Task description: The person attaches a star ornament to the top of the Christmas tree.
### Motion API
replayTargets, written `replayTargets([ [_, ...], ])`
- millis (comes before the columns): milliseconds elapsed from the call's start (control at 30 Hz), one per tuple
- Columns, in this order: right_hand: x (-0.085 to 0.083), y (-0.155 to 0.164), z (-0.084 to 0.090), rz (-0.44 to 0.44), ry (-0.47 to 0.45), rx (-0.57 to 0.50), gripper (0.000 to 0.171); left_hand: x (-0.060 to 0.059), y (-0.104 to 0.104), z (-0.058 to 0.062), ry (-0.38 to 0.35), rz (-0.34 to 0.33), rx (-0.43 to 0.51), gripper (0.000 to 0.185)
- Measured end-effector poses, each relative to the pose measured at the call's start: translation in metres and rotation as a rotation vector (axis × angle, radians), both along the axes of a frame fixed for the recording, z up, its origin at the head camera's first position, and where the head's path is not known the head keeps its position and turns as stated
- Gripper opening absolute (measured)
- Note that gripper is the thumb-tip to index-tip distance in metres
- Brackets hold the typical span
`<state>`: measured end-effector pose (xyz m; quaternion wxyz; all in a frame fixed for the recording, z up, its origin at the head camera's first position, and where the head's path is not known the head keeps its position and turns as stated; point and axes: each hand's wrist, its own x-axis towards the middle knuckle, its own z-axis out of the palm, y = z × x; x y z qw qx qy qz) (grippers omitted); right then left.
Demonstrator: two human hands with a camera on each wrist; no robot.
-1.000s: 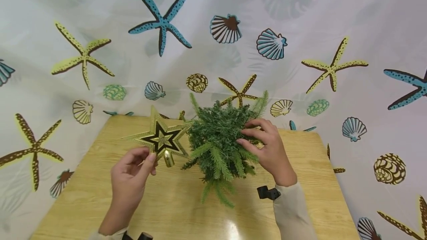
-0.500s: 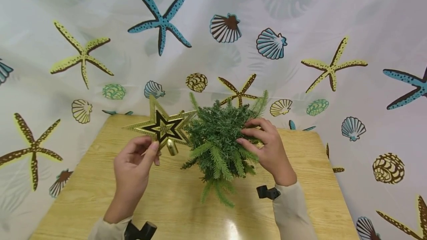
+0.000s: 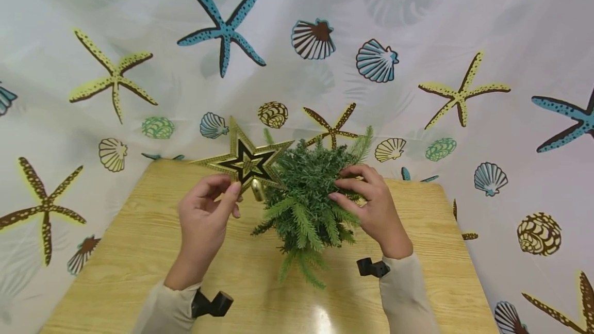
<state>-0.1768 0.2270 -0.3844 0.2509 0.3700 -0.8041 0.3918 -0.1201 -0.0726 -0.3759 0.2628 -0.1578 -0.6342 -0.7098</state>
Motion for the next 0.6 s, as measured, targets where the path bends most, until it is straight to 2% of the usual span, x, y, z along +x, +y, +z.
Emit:
replayTargets([
  [100,-0.001,0.0,0.0,0.006,0.009,-0.004,0.025,-0.004,0.007,0.006,-0.016,-0.012,-0.019,0.013],
  [333,-0.001,-0.001,0.001,0.022,0.035,-0.02,0.028,0.001,0.023,0.036,-0.022,-0.051,-0.088,0.011],
  [600,0.0,0.001,0.001,0.007,0.009,-0.007,0.026,-0.002,0.033,0.047,-0.045,-0.061,-0.139,0.01],
])
